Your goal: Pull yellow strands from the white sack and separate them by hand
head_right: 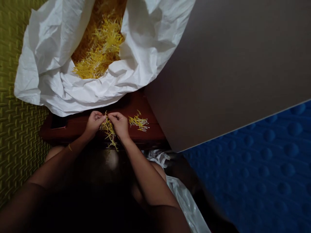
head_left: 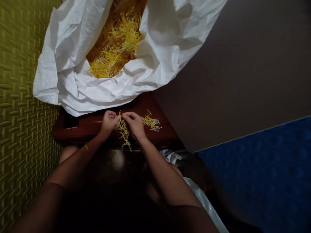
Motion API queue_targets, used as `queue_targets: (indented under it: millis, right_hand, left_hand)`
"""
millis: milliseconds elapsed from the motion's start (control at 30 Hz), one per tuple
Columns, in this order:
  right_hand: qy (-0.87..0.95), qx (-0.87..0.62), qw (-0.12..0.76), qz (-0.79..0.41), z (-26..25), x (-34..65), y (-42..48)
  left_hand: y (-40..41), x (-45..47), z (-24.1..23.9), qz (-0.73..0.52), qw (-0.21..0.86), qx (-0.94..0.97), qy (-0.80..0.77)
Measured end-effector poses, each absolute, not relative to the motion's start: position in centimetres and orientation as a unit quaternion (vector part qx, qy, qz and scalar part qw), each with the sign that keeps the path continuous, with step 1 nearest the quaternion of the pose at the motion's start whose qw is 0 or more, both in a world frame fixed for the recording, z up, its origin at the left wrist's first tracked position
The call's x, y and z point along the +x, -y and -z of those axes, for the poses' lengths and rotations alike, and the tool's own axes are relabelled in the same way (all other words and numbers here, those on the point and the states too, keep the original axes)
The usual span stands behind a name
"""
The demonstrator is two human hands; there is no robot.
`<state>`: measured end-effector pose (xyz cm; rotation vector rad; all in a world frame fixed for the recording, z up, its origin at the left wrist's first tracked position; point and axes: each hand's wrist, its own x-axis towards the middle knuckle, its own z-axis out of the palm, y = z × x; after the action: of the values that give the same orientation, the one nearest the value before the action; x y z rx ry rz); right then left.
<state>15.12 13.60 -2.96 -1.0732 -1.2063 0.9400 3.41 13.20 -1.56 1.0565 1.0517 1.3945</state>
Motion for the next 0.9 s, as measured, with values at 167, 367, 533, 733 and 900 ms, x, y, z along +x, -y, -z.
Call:
queue_targets:
  millis: [167,367,533,733,900]
  right_hand:
    - [0.66,-0.448,0.571,-0.194,2.3,15.4,-13.1]
    - [0.745,-0.42,0.512,-0.079,1.9,15.9,-12.6]
    - [0.741,-0.418,0.521,-0.067,2.0,16.3,-12.8]
    - [0.729,-0.419,0.536,-0.078,2.3,16.3,-12.9]
    - [0.733,-0.409,0.533,-0.103,2.1,16.2,-12.8]
  left_hand:
    - [-13.0,3.2,2.1,-0.51,0.597,0.449,-0.427]
    - [-13.1,3.2,1.8,-0.487,0.671,0.4,-0.391]
    - [-12.9,3.3,1.5,-0.456,0.706,0.396,-0.371]
    - [-13.0,3.1,1.6,-0.455,0.689,0.434,-0.361]
    - [-13.2,3.0,1.6,-0.511,0.6,0.485,-0.378]
